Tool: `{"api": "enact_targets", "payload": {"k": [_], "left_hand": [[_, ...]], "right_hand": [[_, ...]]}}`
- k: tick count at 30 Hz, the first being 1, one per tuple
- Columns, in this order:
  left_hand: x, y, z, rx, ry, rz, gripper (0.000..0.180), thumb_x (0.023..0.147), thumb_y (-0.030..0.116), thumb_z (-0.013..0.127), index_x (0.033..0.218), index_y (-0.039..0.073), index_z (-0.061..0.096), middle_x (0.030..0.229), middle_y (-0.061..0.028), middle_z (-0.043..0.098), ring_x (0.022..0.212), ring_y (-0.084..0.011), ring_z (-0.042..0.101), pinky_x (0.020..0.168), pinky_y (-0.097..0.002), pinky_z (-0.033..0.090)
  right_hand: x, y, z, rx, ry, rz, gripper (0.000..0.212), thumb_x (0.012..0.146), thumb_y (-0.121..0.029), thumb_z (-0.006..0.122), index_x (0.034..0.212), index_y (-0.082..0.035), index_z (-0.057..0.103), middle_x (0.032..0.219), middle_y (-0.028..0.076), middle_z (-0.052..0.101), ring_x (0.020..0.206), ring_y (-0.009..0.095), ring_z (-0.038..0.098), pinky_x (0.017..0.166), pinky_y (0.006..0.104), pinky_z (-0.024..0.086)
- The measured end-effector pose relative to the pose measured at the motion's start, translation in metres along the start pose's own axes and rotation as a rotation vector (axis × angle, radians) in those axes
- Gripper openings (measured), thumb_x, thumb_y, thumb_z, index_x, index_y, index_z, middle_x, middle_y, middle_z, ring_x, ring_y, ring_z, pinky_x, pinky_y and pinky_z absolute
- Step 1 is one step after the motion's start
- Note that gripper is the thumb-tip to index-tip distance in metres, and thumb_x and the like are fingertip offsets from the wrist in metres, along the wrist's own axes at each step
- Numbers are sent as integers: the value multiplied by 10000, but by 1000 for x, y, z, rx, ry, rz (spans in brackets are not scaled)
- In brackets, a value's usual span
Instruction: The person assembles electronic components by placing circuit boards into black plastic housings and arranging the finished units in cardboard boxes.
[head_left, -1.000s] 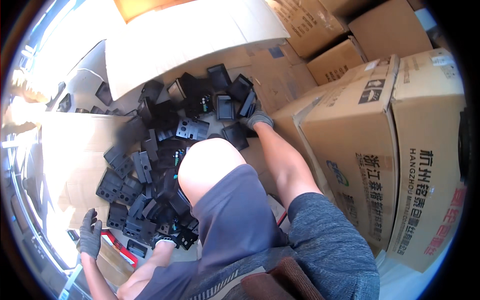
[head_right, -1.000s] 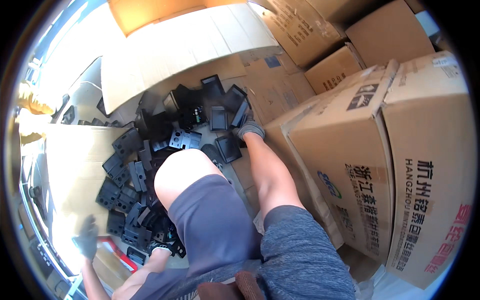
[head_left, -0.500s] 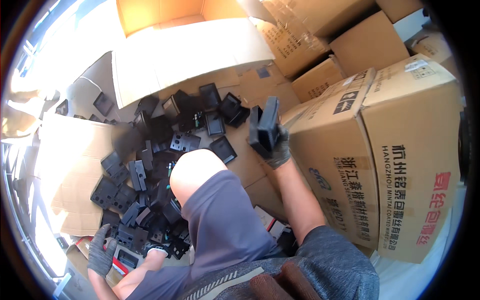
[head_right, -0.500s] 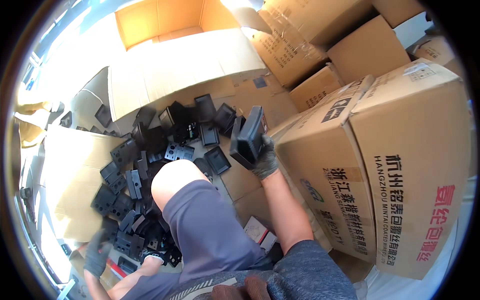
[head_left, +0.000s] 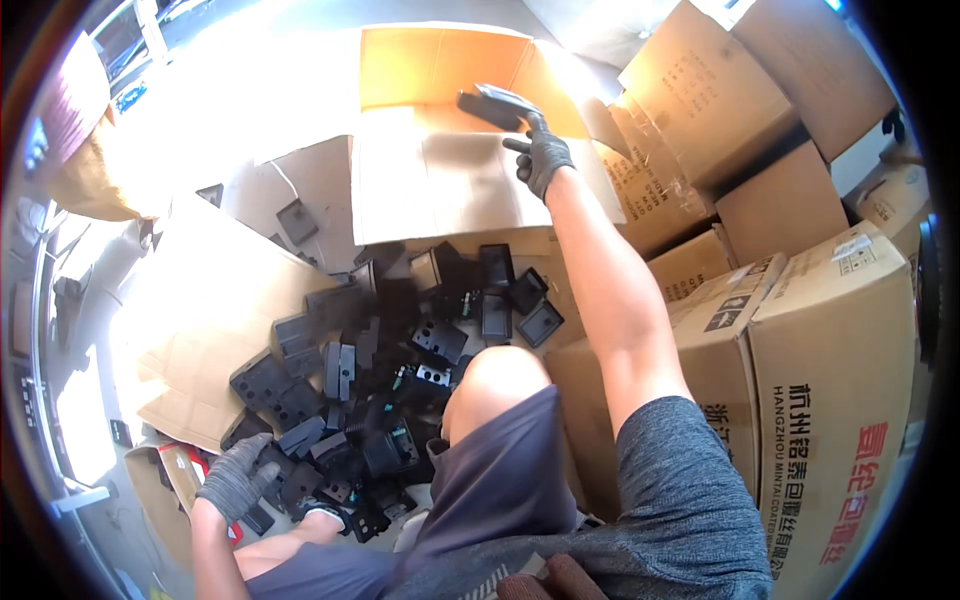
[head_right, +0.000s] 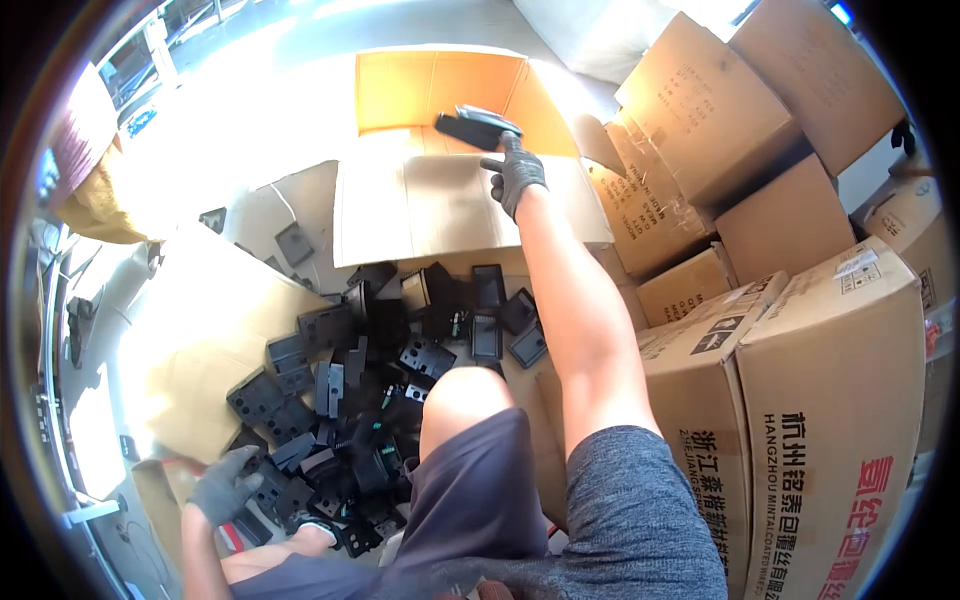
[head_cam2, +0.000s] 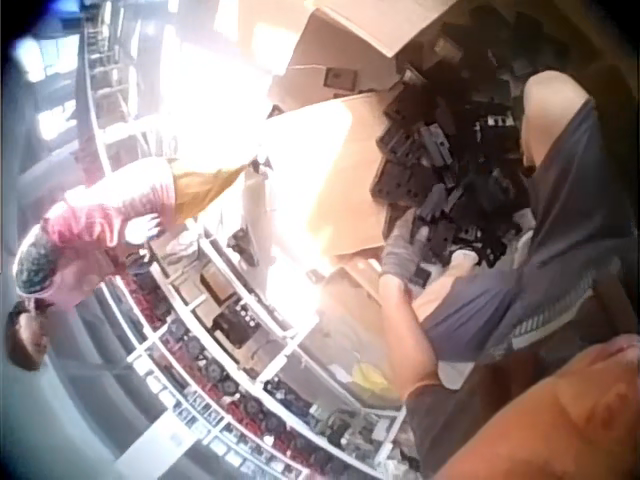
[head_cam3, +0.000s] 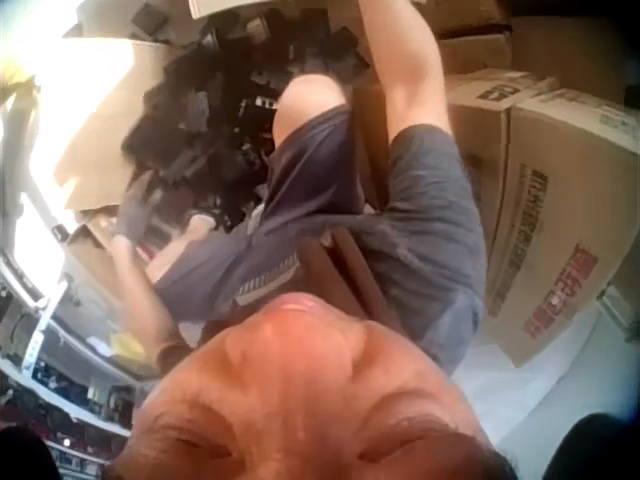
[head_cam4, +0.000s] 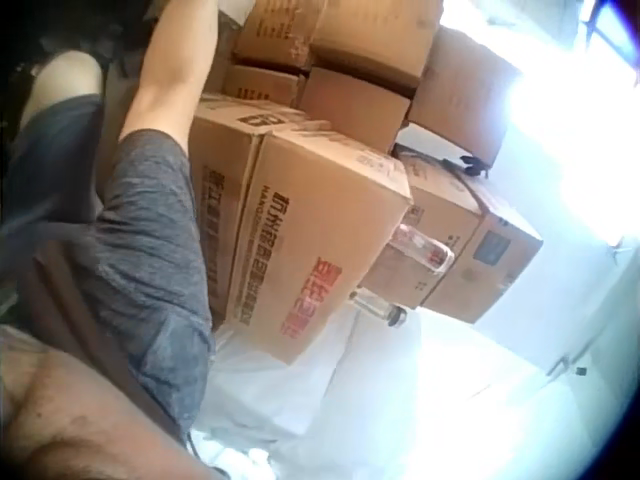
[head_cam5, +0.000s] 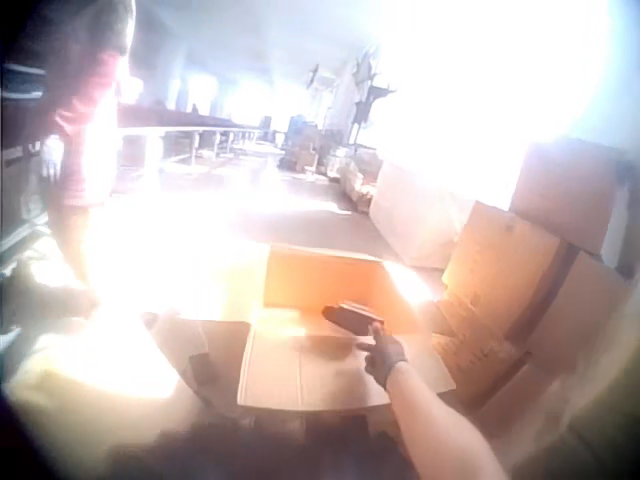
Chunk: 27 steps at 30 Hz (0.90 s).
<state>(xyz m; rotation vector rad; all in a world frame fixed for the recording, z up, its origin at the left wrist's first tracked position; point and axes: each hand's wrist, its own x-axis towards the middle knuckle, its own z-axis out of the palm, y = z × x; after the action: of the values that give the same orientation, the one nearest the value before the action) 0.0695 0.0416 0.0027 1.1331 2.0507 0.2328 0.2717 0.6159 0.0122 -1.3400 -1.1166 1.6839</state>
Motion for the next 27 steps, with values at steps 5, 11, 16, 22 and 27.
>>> {"api": "enact_targets", "payload": {"k": [5,11,16,22,27], "left_hand": [[-7,-8,1,-63,27,-41,546,856,143,732,1361,14,568,1272,-225,633,1187,-373,608,1016,-426,483],[6,-23,14,-28,-21,-49,554,866,114,726,1382,20,548,1228,-219,639,1097,-350,636,967,-400,512],[20,-18,20,-43,-65,-60,538,878,92,718,1378,0,540,1214,-219,640,1063,-330,661,903,-386,540],[22,-31,30,-132,-128,-176,553,872,96,730,1379,-6,536,1228,-211,638,1083,-318,660,922,-377,540],[28,-40,31,-32,-133,-139,557,868,99,730,1379,-8,536,1250,-217,629,1104,-323,658,937,-389,538]], "right_hand": [[-68,53,-51,-232,-659,100,169,934,-200,649,1026,-62,680,780,54,685,417,61,381,385,227,325],[21,253,-169,-1433,2,-178,428,887,-318,699,1217,-46,675,1115,224,723,961,362,711,820,442,570],[70,337,-173,-1602,188,-375,460,875,-348,699,1225,-49,695,1216,271,675,1218,432,606,1034,469,490],[67,315,-112,-1847,-76,125,260,910,-124,628,1133,-83,757,1173,195,717,1127,359,687,878,437,585],[71,329,-146,-1794,52,-73,246,907,-102,612,1110,-107,750,1154,196,715,1081,363,694,870,463,585]]}}
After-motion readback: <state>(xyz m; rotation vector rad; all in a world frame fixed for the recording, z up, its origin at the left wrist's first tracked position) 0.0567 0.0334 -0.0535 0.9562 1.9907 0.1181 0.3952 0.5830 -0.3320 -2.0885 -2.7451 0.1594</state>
